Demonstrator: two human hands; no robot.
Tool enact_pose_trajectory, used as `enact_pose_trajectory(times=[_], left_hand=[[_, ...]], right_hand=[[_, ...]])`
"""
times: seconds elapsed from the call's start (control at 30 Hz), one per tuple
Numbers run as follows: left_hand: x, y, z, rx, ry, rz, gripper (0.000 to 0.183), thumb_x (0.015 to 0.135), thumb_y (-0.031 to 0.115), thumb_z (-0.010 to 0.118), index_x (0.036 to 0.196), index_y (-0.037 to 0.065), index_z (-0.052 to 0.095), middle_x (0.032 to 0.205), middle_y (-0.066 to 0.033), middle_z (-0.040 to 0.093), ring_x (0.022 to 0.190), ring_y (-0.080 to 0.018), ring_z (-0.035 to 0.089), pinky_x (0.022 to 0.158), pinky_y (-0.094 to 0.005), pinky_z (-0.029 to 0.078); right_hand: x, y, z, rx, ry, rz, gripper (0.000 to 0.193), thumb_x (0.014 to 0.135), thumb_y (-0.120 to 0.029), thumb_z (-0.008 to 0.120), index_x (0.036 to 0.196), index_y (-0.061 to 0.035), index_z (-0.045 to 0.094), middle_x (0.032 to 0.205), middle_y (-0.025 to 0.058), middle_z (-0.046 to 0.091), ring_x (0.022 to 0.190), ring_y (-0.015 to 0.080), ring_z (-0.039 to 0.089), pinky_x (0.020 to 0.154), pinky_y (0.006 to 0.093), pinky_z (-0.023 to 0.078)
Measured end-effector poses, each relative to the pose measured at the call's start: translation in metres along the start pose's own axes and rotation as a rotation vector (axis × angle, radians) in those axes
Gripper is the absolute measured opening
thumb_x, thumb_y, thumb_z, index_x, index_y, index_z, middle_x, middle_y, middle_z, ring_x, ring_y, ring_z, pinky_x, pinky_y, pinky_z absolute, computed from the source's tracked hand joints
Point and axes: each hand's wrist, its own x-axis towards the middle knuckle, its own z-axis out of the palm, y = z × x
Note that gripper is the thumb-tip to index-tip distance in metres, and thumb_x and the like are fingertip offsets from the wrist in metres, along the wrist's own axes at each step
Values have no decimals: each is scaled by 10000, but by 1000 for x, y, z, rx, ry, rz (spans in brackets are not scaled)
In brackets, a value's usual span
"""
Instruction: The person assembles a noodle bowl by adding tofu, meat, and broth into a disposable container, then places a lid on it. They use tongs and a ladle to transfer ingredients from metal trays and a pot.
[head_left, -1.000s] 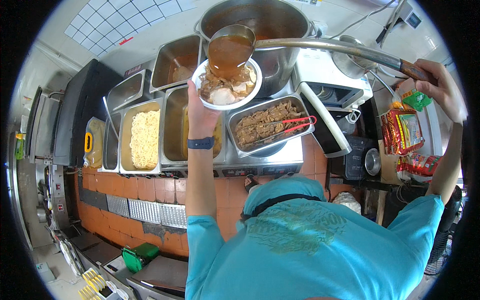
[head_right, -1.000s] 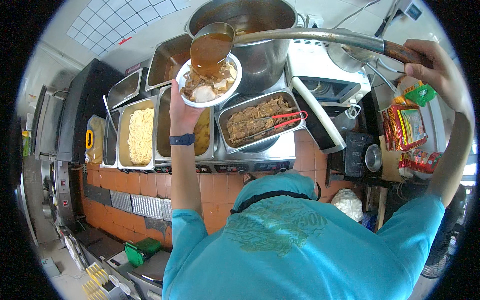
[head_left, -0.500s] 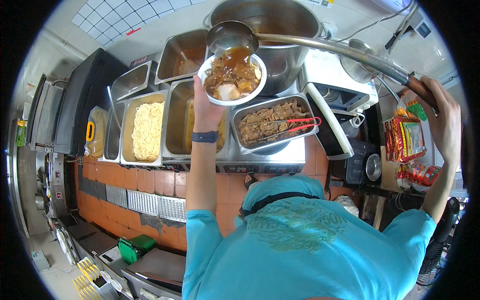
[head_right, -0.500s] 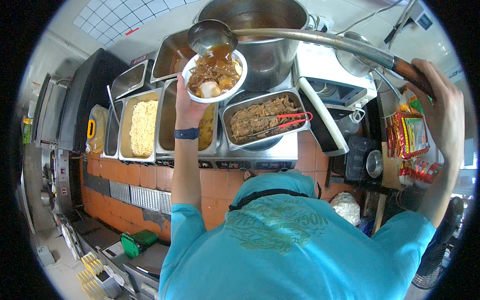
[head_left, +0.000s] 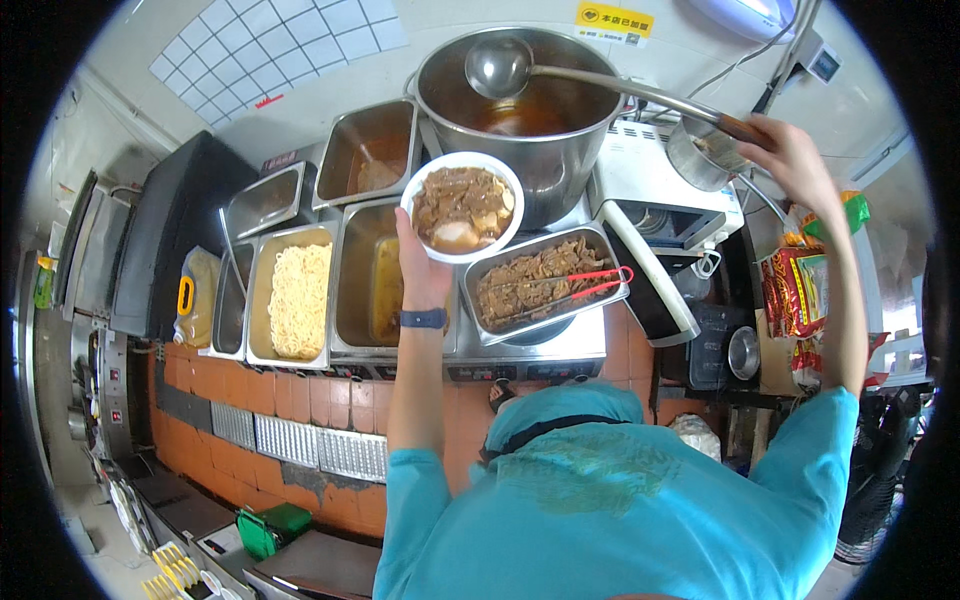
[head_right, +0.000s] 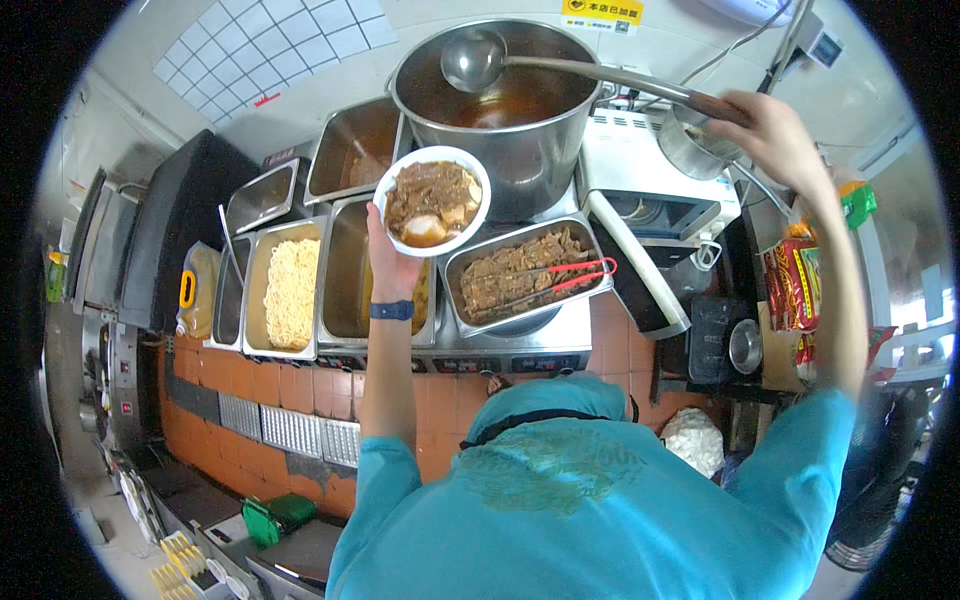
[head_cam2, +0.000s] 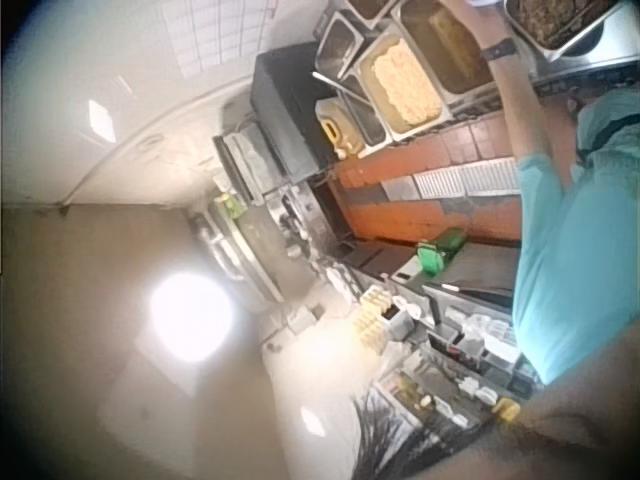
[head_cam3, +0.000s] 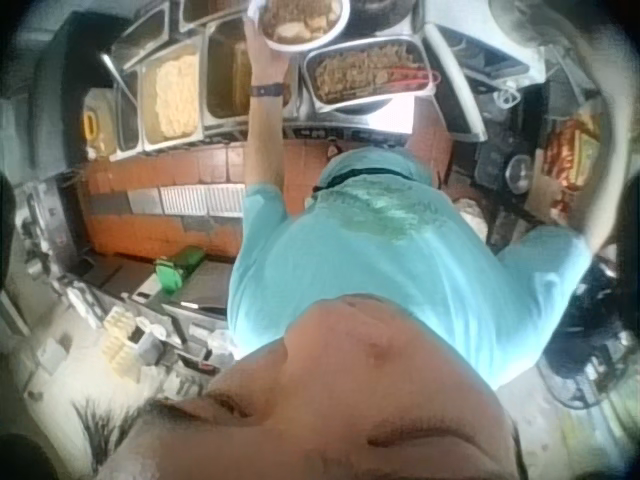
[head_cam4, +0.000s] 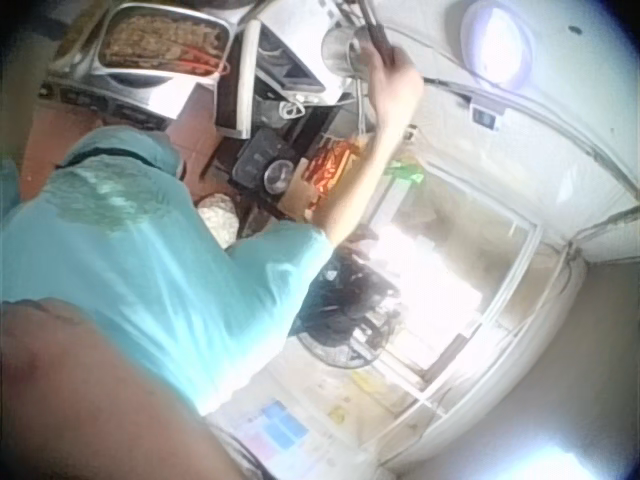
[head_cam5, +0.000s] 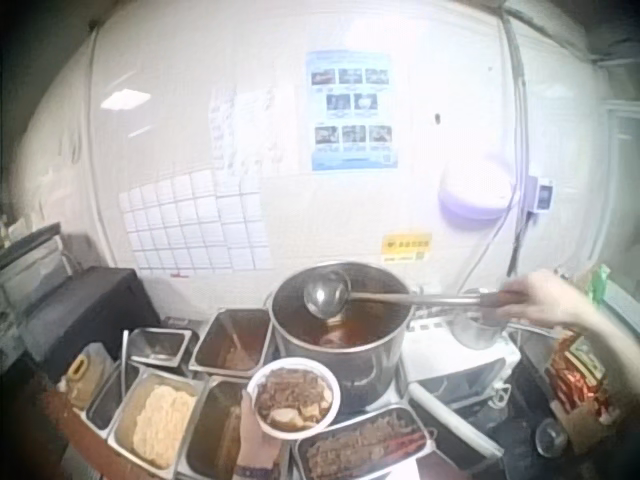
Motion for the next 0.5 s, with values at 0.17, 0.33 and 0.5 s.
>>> enact_pose_trajectory(times=[0.17,0.33,0.5], left_hand=[[-10,-7,1,-3,37,-37,611,1039,540,314,1452,100,407,1450,-105,484,1327,-285,475,1091,-457,416],[-25,-11,3,-38,29,-59,590,1048,513,327,1449,88,404,1437,-102,488,1326,-272,462,1106,-425,378],[-26,-14,0,-48,68,-59,583,1046,503,349,1436,76,421,1425,-100,500,1315,-259,472,1103,-409,378]], right_hand=[[86,-39,65,-393,112,-72,159,886,-101,608,994,-8,679,838,173,703,784,277,707,698,387,576],[130,-50,99,-543,126,-264,111,785,-14,619,849,-20,710,805,171,711,790,295,719,694,391,583],[134,-55,86,-398,-3,-130,137,772,-65,642,855,-10,736,837,195,711,814,333,709,722,406,581]])
